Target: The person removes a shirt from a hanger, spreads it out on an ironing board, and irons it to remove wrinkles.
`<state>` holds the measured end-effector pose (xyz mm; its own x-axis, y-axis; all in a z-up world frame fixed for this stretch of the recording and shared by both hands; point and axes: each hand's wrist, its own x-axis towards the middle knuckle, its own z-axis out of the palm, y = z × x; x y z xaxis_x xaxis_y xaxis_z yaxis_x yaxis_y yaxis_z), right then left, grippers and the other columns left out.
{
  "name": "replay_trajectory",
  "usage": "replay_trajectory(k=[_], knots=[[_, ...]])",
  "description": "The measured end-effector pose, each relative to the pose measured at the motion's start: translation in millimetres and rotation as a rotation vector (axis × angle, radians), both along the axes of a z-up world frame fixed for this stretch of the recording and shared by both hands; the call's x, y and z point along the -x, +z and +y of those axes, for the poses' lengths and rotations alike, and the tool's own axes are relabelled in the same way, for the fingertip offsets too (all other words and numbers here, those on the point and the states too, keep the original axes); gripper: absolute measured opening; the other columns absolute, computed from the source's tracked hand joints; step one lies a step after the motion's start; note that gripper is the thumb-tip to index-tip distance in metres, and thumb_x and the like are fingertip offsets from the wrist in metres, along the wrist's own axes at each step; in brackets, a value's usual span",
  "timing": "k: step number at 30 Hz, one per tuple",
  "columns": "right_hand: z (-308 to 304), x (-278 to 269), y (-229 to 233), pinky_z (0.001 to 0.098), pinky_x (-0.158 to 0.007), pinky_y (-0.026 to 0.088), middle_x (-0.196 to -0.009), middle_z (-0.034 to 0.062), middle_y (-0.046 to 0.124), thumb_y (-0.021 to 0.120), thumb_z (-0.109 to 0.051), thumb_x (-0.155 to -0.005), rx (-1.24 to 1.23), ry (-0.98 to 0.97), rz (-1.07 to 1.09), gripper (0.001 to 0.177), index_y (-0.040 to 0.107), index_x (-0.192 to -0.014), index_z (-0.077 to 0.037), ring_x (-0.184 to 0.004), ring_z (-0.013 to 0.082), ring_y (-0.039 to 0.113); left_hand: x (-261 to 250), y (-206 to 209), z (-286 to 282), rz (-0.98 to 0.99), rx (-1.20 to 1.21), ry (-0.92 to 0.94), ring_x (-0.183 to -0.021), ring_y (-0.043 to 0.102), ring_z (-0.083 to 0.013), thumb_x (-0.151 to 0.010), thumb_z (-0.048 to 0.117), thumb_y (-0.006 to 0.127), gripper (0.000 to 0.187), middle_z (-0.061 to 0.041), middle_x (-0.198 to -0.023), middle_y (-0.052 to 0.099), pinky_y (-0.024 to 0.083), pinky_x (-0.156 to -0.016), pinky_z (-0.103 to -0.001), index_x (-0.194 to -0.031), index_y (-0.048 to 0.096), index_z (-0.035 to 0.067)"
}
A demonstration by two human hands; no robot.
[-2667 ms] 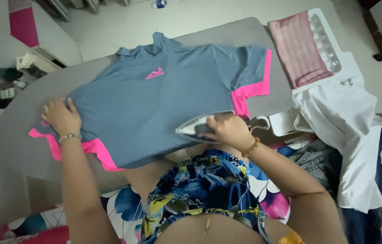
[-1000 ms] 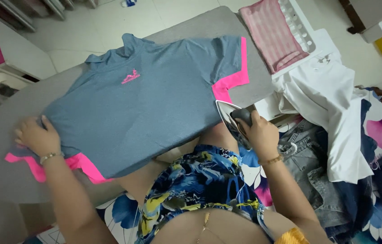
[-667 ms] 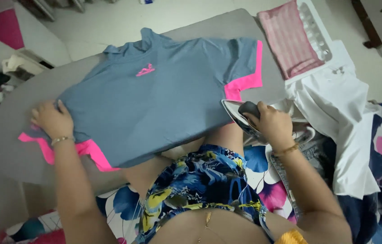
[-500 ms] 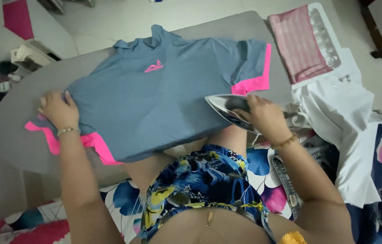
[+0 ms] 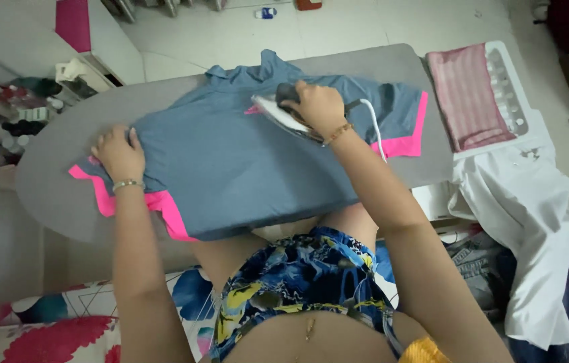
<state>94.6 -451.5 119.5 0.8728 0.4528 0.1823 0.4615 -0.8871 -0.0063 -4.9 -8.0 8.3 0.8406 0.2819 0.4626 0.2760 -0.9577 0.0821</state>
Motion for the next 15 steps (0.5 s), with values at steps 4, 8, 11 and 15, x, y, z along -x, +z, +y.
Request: replay_trajectory(k=[4,8,11,15], knots=[[-2,-27,-16,0.0386,-0.054,0.060,-0.070,0.0109,0.070,0.056,-0.056,-0.100,0.003,-0.142,0.045,0.049,0.059,-0.098,-0.008,-0.063,0.0279,0.073,-2,0,1,0.034,0.058,-0.002,-0.093,0.067,-0.0302,-0.109,0.025,0.060,0.019,-0.014,-0.089,0.072,0.043,-0.085,-0.044,-0.107,0.071,0.009],[-4,-1,29,0.0440,-0.063,0.062,-0.083,0.0212,0.074,0.057,-0.050,-0.103,0.051,0.002,0.159,0.054,0.063,-0.114,0.002,-0.075,0.0349,0.075,-2,1,0,0.060,0.061,0.004,-0.095,0.067,-0.0311,-0.110,0.027,0.059,0.022,-0.015,-0.091,0.072,0.044,-0.087,-0.045,-0.108,0.071,0.009],[-7,-4,20,0.0454,-0.064,0.063,-0.088,0.0208,0.075,0.058,-0.053,-0.101,0.076,-0.021,0.163,0.057,0.062,-0.120,0.000,-0.078,0.0354,0.075,-3,0,0,0.072,0.074,0.017,-0.095,0.068,-0.0321,-0.110,0.025,0.060,0.020,-0.015,-0.091,0.073,0.044,-0.089,-0.048,-0.110,0.071,0.008],[-9,-28,-14,0.0438,-0.060,0.063,-0.086,0.0154,0.074,0.062,-0.052,-0.097,0.004,-0.264,0.066,0.052,0.062,-0.121,-0.006,-0.077,0.0323,0.075,-4,-4,3,0.072,0.057,0.020,-0.093,0.068,-0.0299,-0.110,0.025,0.059,0.019,-0.013,-0.092,0.072,0.043,-0.085,-0.044,-0.110,0.070,0.009]])
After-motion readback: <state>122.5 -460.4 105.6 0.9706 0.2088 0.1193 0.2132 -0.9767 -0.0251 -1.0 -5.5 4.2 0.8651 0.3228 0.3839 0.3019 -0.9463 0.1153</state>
